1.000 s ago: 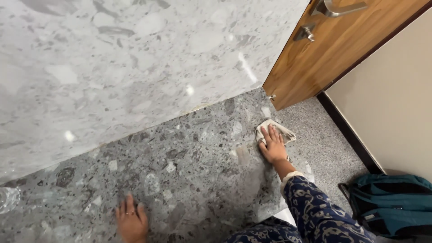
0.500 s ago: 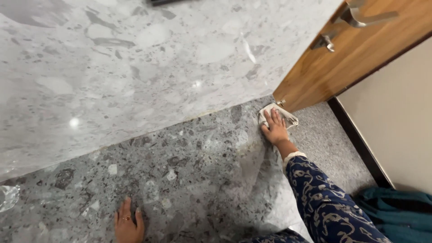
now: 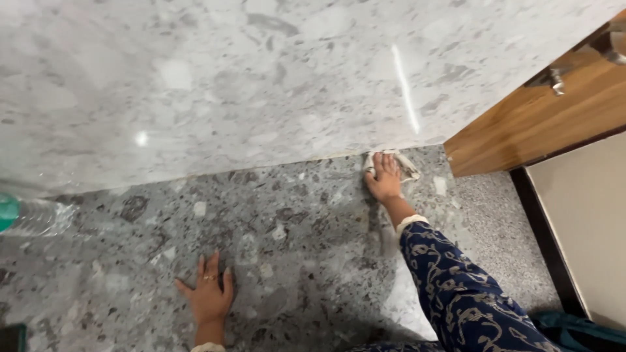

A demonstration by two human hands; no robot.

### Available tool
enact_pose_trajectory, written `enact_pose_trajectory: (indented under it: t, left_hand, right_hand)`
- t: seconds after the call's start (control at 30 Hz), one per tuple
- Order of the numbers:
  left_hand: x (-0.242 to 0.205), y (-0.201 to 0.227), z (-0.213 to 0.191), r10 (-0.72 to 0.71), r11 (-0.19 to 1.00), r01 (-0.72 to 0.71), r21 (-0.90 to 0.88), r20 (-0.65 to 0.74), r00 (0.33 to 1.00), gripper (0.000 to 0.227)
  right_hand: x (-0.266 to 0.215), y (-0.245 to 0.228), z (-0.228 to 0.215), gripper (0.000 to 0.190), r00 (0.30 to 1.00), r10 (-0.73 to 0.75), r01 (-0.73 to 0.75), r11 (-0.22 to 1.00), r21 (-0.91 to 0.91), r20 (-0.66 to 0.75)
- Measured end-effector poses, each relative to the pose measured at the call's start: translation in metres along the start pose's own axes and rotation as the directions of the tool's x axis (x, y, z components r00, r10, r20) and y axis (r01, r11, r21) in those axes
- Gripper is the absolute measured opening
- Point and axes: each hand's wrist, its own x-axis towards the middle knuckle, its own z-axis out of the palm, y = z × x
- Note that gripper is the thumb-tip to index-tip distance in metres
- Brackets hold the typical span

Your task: Cleaning a door handle and a countertop using a white cloth.

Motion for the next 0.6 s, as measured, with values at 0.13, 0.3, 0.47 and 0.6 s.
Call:
enact_pose_trajectory:
  t: [0.13,0.3,0.47,0.6]
  left_hand:
    - [0.003,0.004,-0.010,-0.026,1.000,0.026,-0.001,0.099,0.995,0.062]
    - [0.003,0.005,-0.012,-0.016,1.000,0.018,-0.021,0.090,0.996,0.064]
    - [0.003,0.007,-0.014,0.011,0.998,-0.008,-0.064,0.050,0.999,0.064]
    - [0.000,0.002,-0.004,0.011,1.000,-0.012,0.011,0.076,0.997,0.059]
  right_hand:
    - [-0.032,-0.100,-0.001,0.074,0.962,-0.187,0.203,0.977,-0.062,0.197]
    - [-0.103,-0.243,-0.048,0.070,0.798,-0.330,0.347,0.936,0.063,0.504]
    - [-0.168,-0.262,-0.031,0.072,0.577,-0.692,0.695,0.695,0.183,0.435]
    - [-0.222,-0.234,-0.029,0.072,0.450,-0.755,0.783,0.591,0.197,0.476]
